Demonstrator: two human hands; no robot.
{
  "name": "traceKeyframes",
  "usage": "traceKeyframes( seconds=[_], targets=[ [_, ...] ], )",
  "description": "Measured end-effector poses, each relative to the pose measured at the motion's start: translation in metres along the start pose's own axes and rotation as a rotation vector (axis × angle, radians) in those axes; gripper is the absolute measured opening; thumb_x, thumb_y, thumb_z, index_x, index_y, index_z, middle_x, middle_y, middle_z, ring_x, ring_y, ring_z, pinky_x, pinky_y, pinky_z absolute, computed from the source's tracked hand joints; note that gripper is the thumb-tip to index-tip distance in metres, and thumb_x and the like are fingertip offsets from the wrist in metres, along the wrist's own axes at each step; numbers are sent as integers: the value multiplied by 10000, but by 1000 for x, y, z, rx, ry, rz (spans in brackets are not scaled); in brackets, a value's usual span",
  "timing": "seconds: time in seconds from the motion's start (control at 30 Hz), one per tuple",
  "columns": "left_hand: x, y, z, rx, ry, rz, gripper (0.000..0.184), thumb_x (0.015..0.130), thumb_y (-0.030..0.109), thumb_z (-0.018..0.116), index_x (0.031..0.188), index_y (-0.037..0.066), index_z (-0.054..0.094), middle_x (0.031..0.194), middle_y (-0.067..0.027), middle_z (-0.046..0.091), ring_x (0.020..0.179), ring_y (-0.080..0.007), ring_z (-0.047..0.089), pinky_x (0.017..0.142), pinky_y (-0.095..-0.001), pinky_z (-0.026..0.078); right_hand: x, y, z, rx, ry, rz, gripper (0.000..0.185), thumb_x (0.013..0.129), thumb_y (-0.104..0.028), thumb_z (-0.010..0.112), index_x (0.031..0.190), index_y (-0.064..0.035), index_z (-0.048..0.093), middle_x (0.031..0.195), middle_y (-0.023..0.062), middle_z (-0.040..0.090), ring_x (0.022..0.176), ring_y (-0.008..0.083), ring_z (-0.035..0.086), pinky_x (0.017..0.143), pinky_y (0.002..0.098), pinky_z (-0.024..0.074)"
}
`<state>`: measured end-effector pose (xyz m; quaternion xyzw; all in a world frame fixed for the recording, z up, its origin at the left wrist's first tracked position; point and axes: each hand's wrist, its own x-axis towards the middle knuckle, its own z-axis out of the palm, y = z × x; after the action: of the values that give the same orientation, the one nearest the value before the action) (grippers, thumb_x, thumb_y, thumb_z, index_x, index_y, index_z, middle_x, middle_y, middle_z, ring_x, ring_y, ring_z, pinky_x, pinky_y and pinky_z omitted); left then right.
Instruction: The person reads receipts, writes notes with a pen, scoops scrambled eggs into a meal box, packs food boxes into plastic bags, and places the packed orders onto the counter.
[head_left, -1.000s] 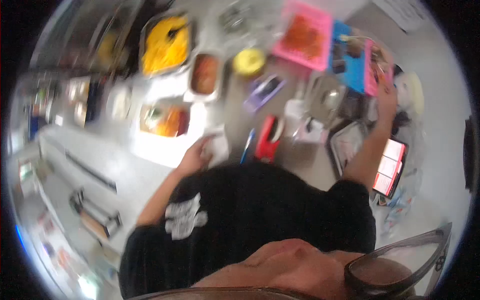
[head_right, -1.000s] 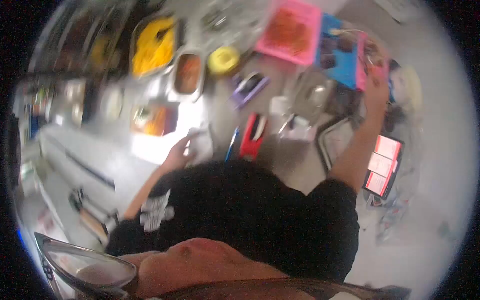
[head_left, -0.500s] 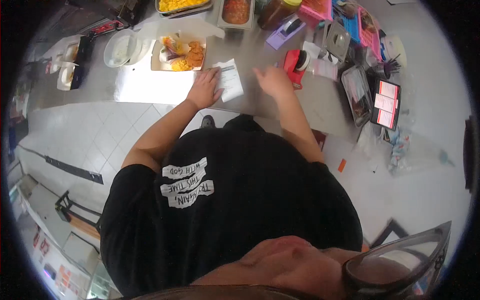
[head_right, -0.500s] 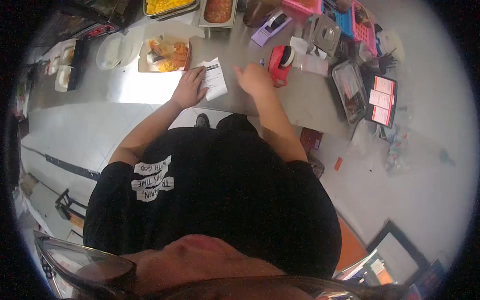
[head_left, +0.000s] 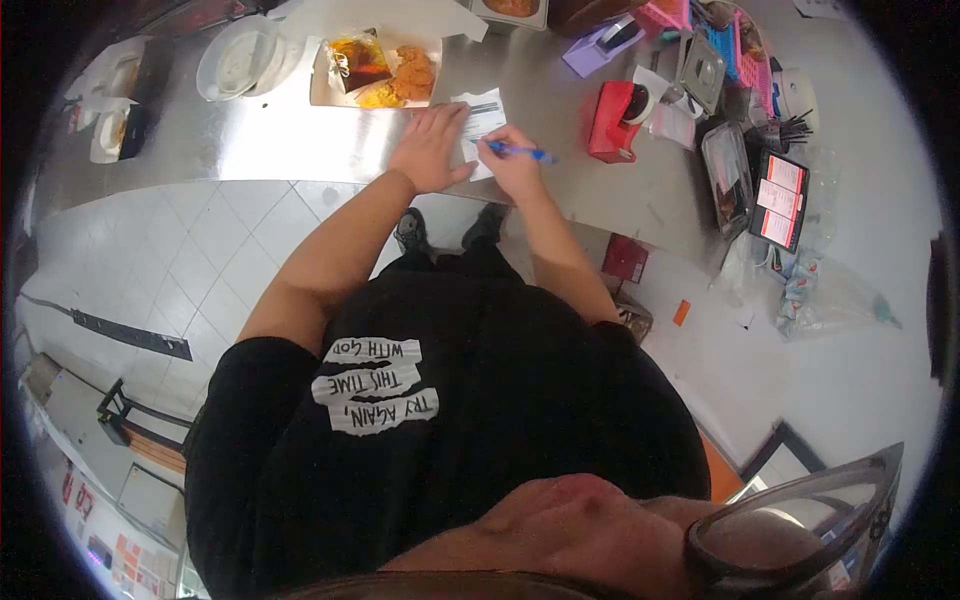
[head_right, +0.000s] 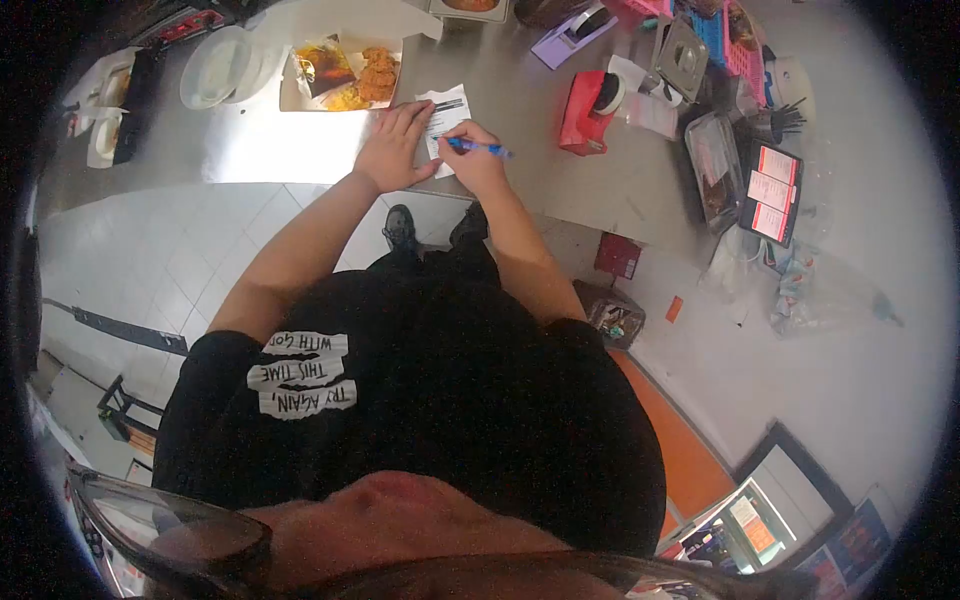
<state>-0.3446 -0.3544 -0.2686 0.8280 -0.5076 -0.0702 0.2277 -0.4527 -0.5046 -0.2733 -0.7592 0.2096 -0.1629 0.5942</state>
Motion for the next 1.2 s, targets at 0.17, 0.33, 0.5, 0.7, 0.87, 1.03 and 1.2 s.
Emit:
traceKeyframes(
  seconds=[0.17,0.33,0.5,0.7,0.87,1.03,1.2],
  targets=[
    [3,-2,0,-9,2,6,862,757,452,645,1425,17,317,1399,-141,372,1305,-314,351,1106,-442,257,1,21,7,-79,2,-17,124,797,-68,734,849,-25,629,782,44,662,693,92,595,633,248,481],
    [3,-4,1,-17,-7,5,867,752,452,652,1422,15,318,1401,-147,370,1303,-316,351,1105,-441,259,3,18,9,-160,6,-84,112,780,-63,726,816,-32,625,712,74,653,629,117,603,586,276,483],
    [3,-3,-1,-44,-14,9,920,712,461,688,1421,9,315,1396,-150,370,1305,-319,347,1105,-441,259,-1,38,6,34,88,-2,127,766,-68,731,797,-27,616,715,103,643,617,161,617,588,299,488],
    [4,-4,-4,-29,-38,12,982,662,463,720,1423,3,305,1382,-157,369,1320,-319,330,1108,-442,252,-2,18,9,-281,12,-319,126,744,-61,719,786,-36,603,740,123,641,645,253,636,588,345,492],
    [4,-6,-2,-25,-10,32,984,669,464,718,1428,2,294,1390,-159,361,1331,-318,318,1107,-455,246,-5,27,11,-296,185,-303,128,738,-57,713,769,-40,590,730,120,632,647,279,629,587,360,488],
    [4,-4,-4,-1,-63,11,974,702,499,696,1421,-22,296,1416,-159,340,1370,-304,265,1134,-424,200,-17,33,4,-93,204,-134,130,736,-49,720,765,-41,593,708,109,617,631,270,617,591,354,484],
    [4,-5,-4,-10,-66,20,983,694,499,702,1422,-22,295,1425,-160,328,1375,-304,258,1135,-426,198,-28,21,-1,-250,76,-239,127,734,-45,725,770,-45,604,709,108,618,638,267,620,591,350,486]
  ],
)
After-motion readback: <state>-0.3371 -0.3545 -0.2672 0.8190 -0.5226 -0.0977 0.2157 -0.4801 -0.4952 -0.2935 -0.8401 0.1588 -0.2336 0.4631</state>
